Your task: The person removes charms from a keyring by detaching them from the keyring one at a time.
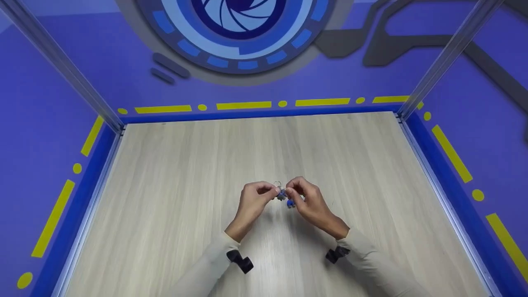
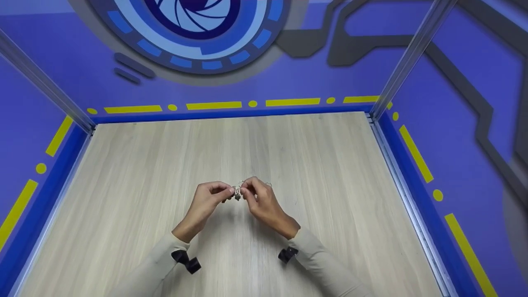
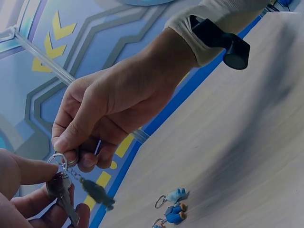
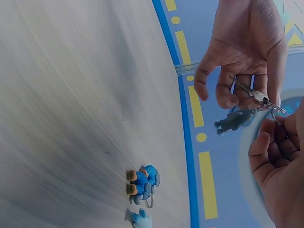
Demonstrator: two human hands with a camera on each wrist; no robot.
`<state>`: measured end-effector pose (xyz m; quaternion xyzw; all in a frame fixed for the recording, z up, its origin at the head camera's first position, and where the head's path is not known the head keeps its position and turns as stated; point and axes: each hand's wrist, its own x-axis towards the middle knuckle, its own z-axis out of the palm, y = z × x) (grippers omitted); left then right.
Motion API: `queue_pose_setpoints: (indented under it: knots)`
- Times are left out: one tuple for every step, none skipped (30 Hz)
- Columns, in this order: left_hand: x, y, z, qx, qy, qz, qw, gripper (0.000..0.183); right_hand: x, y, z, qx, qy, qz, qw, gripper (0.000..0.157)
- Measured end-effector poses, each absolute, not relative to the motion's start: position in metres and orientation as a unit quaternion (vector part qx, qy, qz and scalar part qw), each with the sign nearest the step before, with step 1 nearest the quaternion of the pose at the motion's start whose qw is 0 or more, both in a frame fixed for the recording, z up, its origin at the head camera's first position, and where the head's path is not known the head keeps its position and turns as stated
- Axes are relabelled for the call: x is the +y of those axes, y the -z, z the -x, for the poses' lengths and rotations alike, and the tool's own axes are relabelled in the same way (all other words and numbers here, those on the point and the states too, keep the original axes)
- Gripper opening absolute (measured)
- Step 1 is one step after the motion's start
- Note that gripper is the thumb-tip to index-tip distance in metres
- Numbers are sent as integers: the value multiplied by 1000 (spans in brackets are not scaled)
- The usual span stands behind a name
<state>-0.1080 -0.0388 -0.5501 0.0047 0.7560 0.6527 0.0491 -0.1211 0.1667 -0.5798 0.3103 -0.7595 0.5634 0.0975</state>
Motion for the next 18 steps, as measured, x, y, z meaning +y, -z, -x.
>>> queue_pose_setpoints:
  knots:
    - [-38, 550, 108, 753, -656, 0, 46, 11, 167, 580, 121, -760, -564, -309, 98, 12]
    - [-38, 550, 108, 750, -660, 4, 42, 11, 167, 580, 121, -760, -564, -307, 99, 12]
    - [-38, 550, 107, 749, -661, 7, 38, 10, 167, 581, 122, -761, -564, -305, 100, 14]
    - [-37, 550, 107, 750, -660, 9, 34, 8, 167, 581, 122, -763, -563, -303, 100, 13]
    - [-37, 550, 107, 753, -657, 8, 29, 7, 167, 582, 122, -765, -560, -301, 102, 12]
    - [-37, 550, 107, 758, -651, 5, 22, 7, 167, 582, 122, -767, -559, -298, 103, 10]
    - [-37, 549, 106, 767, -642, 0, 13, 6, 167, 582, 122, -769, -557, -296, 104, 9]
    - [-37, 549, 106, 776, -630, -9, 0, 5, 167, 583, 122, -771, -555, -295, 104, 8]
    - [-37, 549, 106, 786, -617, -18, -13, 5, 167, 583, 122, -774, -552, -294, 104, 7]
    - [-37, 549, 106, 797, -603, -28, -27, 5, 167, 583, 122, -776, -549, -293, 104, 6]
    - [-36, 549, 105, 806, -588, -39, -43, 5, 167, 583, 122, -777, -547, -293, 104, 6]
    - [-36, 549, 105, 816, -573, -50, -58, 5, 167, 583, 122, -779, -545, -294, 103, 5]
    - [-36, 549, 105, 825, -557, -62, -74, 6, 167, 583, 122, -780, -543, -294, 101, 5]
    - [-36, 549, 105, 831, -544, -72, -87, 7, 167, 583, 122, -782, -541, -294, 100, 5]
    - [-35, 549, 105, 838, -531, -81, -99, 7, 167, 583, 123, -783, -539, -294, 99, 5]
    - [-35, 549, 105, 844, -517, -90, -112, 8, 167, 583, 123, -785, -537, -293, 97, 5]
    - [-35, 549, 104, 850, -502, -101, -124, 9, 167, 583, 123, -786, -536, -293, 95, 4]
    - [-35, 550, 104, 855, -487, -110, -136, 9, 167, 583, 123, -788, -535, -292, 92, 4]
